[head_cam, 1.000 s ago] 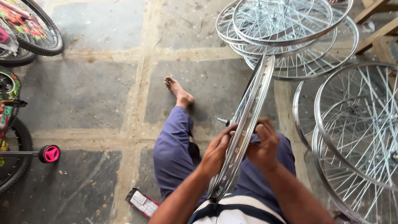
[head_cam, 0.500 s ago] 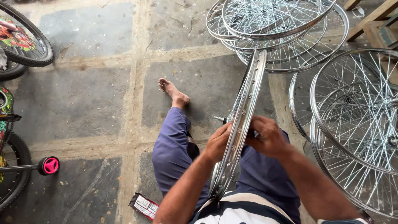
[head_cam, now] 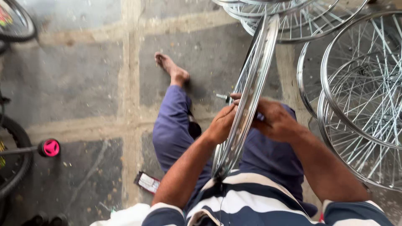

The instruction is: The person is cleaning a bicycle wheel rim using a small cloth or sponge. They are sitting on the ground, holding the wheel between their legs, and wiping the rim in a circular motion. Several other bicycle wheels are stacked nearby.

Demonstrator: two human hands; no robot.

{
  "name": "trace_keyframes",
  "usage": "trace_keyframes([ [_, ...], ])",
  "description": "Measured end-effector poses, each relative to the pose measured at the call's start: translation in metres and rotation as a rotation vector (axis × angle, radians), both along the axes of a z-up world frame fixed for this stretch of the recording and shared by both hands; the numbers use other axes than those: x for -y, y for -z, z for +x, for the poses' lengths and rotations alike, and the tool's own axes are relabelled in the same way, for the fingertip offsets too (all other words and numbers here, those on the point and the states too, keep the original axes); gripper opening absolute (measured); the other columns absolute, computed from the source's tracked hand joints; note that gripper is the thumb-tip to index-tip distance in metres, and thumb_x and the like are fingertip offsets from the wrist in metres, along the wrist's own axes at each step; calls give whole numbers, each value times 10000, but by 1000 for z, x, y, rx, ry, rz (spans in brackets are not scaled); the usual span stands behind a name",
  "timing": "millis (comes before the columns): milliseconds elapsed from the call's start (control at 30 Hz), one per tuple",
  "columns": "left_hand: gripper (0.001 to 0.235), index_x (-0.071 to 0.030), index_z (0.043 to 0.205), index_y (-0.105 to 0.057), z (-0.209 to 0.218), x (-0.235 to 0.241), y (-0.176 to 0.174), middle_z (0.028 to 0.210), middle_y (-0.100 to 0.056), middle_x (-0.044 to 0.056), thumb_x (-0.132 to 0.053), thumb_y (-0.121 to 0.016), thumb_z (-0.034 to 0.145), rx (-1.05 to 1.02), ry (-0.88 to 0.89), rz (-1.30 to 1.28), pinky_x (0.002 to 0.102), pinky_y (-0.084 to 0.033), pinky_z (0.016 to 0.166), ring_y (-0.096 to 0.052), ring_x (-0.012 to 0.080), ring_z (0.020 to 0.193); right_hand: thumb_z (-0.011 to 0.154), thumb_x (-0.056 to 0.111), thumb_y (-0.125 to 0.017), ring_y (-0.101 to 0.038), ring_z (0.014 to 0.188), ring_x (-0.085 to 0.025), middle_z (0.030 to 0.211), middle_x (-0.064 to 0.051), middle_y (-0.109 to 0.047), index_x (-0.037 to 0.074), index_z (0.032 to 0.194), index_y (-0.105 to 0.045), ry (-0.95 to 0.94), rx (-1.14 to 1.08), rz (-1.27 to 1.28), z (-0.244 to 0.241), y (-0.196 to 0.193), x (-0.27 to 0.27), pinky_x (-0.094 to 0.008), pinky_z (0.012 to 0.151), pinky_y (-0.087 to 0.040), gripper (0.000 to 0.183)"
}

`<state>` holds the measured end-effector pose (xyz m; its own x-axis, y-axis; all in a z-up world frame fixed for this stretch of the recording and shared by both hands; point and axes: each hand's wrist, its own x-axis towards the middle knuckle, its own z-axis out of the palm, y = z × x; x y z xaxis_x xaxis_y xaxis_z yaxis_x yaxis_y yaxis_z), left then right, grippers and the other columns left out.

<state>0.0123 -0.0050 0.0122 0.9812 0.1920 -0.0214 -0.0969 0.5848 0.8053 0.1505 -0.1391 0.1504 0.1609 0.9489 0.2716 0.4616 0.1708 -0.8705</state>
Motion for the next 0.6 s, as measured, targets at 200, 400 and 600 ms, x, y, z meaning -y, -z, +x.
trace_keyframes([
  [200, 368, 23, 1353, -583, -1, 17, -19, 980, -631, 11, -270, -494, 1149, -44, -287, -86, 237, -492, 711, -567, 70, 818, 807, 157, -887, -645, 679, -160, 866, -86, -667, 63, 896, -611, 726, 330, 238, -34, 41, -22, -329, 564, -509, 305],
  [400, 456, -47, 1461, -555, -13, 13, -8, 1124, -681, 11, -340, -497, 1117, 161, -136, -116, 223, -521, 821, -615, 49, 932, 872, 81, -841, -761, 930, -192, 1159, -137, -744, 46, 1164, -695, 345, 136, 247, -27, 19, -6, -299, 767, -602, 329],
  [600, 421, 40, 1271, -632, 4, 4, -5, 981, -710, 79, -338, -462, 1194, 41, 83, -150, 281, -571, 743, -681, 125, 838, 850, 38, -767, -750, 1080, -235, 1383, -185, -634, 6, 1371, -579, 3, 0, -44, 1, -5, -2, -349, 841, -621, 555],
])
